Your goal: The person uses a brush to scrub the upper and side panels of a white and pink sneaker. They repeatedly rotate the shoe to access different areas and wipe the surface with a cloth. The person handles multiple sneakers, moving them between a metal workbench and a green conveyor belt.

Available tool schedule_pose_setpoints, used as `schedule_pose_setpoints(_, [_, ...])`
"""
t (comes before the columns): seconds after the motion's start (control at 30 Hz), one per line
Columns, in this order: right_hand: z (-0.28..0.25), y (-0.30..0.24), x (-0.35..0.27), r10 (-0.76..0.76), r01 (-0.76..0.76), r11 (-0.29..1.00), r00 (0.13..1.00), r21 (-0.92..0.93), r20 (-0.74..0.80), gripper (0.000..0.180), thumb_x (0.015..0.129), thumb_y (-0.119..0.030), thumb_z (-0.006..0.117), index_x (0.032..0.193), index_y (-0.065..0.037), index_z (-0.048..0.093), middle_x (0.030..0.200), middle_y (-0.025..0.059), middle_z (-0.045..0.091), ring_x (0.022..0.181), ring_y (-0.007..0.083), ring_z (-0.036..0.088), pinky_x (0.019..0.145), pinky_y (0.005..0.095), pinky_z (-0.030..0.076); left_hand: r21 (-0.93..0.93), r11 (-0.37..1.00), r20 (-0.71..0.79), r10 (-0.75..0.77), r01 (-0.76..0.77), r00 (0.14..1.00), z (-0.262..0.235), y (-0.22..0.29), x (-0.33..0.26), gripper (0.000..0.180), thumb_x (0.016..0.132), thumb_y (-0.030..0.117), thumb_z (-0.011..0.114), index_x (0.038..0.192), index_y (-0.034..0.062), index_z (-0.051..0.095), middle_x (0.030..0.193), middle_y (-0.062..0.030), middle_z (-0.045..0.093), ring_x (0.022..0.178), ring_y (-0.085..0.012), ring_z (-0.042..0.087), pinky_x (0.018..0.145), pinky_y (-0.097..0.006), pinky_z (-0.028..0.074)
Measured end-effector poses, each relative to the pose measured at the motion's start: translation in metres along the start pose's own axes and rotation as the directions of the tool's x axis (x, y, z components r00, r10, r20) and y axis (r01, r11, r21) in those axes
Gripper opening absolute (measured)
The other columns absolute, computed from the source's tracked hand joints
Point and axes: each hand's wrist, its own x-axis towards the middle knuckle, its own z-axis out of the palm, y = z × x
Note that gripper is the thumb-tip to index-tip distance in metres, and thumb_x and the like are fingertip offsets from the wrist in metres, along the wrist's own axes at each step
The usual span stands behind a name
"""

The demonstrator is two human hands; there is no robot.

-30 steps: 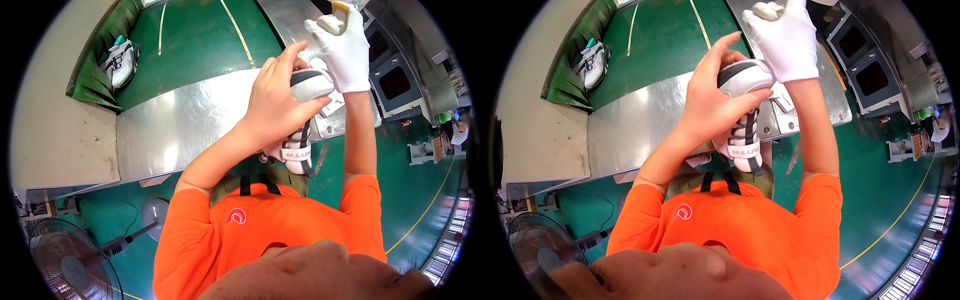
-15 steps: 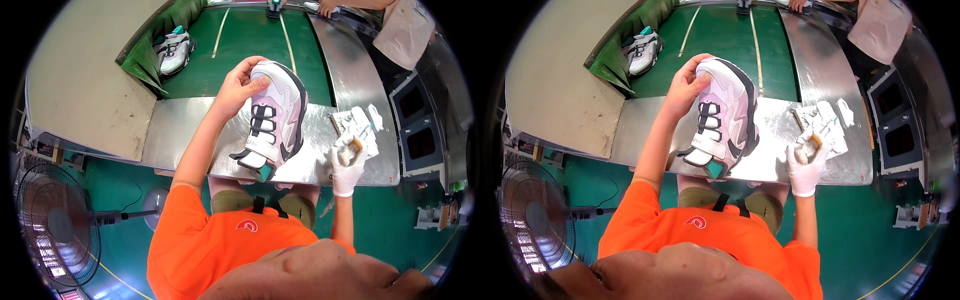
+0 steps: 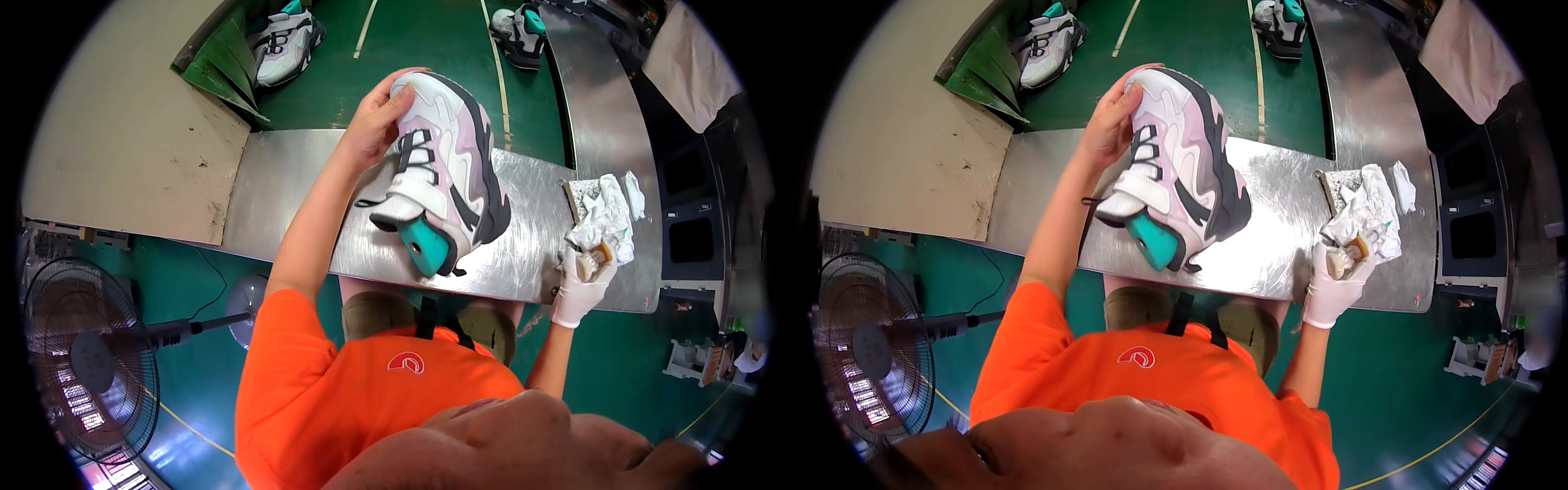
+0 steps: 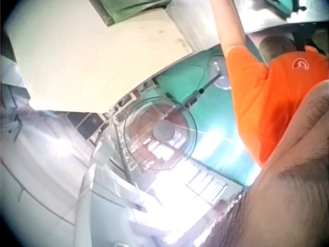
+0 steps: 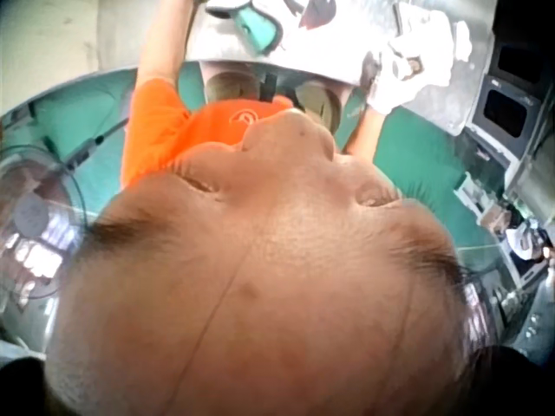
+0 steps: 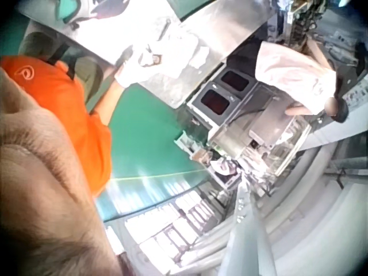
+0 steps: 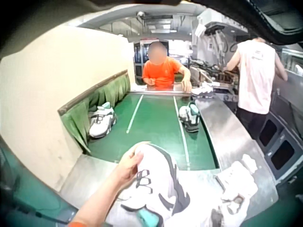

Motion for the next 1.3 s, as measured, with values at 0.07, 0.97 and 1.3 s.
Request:
schedule_pose_setpoints(0.07, [0.0,0.002,0.001,-0.015,0.015,1.0,1.0,-0.011,-0.003,0.051,0.074,-0.004,0.076,0.119,-0.001,0.053,0.107,0.0099,0.056,0.094,0.017,0.055,0.085,0.0292,0.046,-0.011,0.999,-0.058,-0.04,0.04,0.998,-0.003,-0.002,0.001,0.046,0.091,0.029,0.066,0.128,0.0048,0.052,0.11,-0.0047,0.063,0.099,-0.0122,0.061,0.087,-0.027,0.05])
schedule_pose_setpoints(0.97, [-0.029,-0.044,0.007,0.151,-0.214,0.953,0.95,0.214,0.274,0.053,0.079,0.007,0.062,0.129,0.001,0.044,0.105,0.0161,0.061,0.081,0.0199,0.066,0.062,0.0246,0.053,-0.011,0.973,-0.188,-0.229,0.231,0.955,0.015,-0.028,0.002,0.035,0.095,0.035,0.058,0.108,0.0028,0.061,0.095,-0.0036,0.066,0.083,-0.0104,0.062,0.072,-0.024,0.05])
schedule_pose_setpoints(1.3, [-0.036,-0.046,-0.003,0.152,-0.21,0.958,0.95,0.198,0.273,0.058,0.078,0.006,0.062,0.131,0.001,0.042,0.108,0.0181,0.061,0.082,0.0197,0.066,0.065,0.0251,0.053,-0.09,0.956,-0.157,-0.289,0.278,0.944,0.036,-0.028,-0.005,0.03,0.096,0.028,0.056,0.111,0.0021,0.059,0.097,-0.0078,0.066,0.085,-0.0156,0.065,0.075,-0.029,0.054])
